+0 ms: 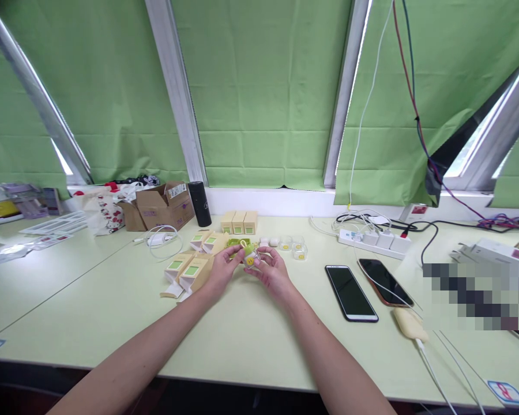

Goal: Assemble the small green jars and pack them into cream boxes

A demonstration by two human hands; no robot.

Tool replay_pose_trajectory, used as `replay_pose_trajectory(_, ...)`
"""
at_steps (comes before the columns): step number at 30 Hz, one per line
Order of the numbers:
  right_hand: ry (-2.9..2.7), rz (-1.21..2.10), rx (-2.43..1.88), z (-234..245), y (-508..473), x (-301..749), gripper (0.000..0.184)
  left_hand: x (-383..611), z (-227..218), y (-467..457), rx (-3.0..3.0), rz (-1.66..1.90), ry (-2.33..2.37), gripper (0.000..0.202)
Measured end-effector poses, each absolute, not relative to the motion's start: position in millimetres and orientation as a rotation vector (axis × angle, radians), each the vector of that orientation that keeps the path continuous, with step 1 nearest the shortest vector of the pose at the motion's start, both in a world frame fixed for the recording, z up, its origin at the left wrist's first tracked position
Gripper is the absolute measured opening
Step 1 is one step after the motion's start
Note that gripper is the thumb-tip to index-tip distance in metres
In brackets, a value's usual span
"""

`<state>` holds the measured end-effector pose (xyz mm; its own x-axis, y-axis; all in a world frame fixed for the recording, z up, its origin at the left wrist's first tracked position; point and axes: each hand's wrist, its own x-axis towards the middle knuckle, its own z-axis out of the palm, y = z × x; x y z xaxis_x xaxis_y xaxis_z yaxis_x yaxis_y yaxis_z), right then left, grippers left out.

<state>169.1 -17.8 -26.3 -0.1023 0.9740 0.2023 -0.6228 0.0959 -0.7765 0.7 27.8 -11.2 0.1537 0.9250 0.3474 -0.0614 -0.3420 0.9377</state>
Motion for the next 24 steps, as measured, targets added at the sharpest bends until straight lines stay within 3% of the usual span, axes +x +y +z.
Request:
replay_pose_trajectory(11,-1.027,1.277,-0.647,-36,-11,164,0.066,-3,-7,20,1.523,1.306,0.808,0.047)
replay_pose_trajectory(24,-1.199,1.176,-0.727,-30,-17,162,0.061,-4,-11,22,1.565,1.281,0.823,0.052)
